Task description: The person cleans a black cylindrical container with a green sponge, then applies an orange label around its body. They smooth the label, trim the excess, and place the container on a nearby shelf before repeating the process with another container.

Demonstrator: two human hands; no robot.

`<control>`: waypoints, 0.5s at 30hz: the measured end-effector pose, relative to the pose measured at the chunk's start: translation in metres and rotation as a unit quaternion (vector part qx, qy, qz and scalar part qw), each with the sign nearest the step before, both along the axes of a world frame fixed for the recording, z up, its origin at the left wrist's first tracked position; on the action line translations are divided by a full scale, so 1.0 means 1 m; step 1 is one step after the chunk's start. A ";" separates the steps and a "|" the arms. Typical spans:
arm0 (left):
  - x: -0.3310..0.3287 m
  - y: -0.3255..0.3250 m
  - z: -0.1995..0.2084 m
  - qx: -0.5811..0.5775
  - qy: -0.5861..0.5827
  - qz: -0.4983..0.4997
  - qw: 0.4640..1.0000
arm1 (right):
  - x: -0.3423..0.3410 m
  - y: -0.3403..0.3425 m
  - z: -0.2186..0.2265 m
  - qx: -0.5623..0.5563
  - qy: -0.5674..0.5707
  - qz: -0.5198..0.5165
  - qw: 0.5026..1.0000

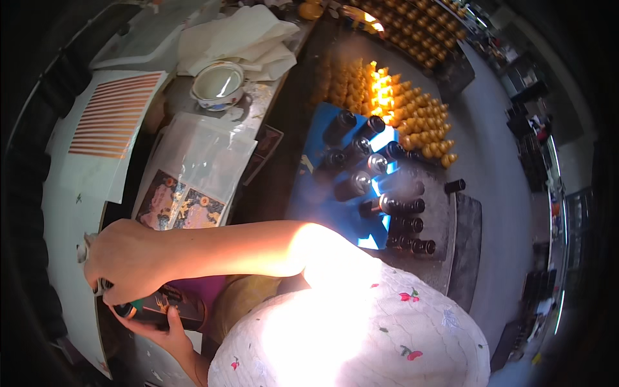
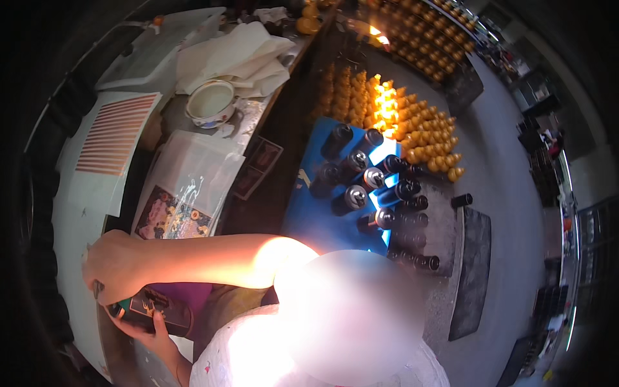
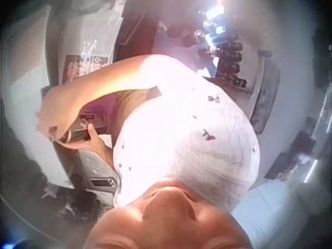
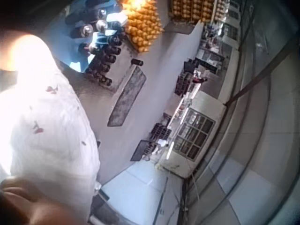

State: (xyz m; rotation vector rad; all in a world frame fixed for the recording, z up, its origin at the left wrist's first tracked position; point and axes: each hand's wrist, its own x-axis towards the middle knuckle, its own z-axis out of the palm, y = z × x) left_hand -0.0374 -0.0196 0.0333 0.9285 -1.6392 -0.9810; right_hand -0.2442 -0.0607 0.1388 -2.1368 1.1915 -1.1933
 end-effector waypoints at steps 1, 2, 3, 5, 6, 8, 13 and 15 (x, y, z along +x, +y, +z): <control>-0.001 0.002 0.005 -0.015 -0.018 -0.011 1.000 | -0.005 0.010 0.001 0.002 -0.009 -0.011 1.000; -0.005 0.003 0.011 -0.030 -0.028 -0.051 0.998 | -0.010 0.025 0.001 0.003 -0.019 -0.021 1.000; -0.010 0.006 0.020 -0.046 -0.038 -0.090 0.994 | -0.016 0.041 0.002 0.005 -0.027 -0.030 0.999; -0.015 0.008 0.024 -0.063 -0.058 -0.129 0.988 | -0.037 0.079 -0.002 0.004 -0.034 -0.082 0.996; -0.013 0.009 0.022 -0.063 -0.063 -0.133 0.987 | -0.043 0.097 -0.007 -0.015 -0.054 -0.113 0.992; -0.025 0.008 0.032 -0.093 -0.060 -0.165 0.980 | -0.061 0.145 -0.011 -0.035 -0.086 -0.202 0.975; 0.007 -0.035 0.014 -0.276 -0.163 -0.050 0.946 | -0.150 0.277 0.005 -0.094 -0.187 -0.523 0.826; 0.000 -0.028 0.030 -0.256 -0.179 -0.014 0.950 | -0.196 0.317 0.018 -0.128 -0.036 -0.642 0.755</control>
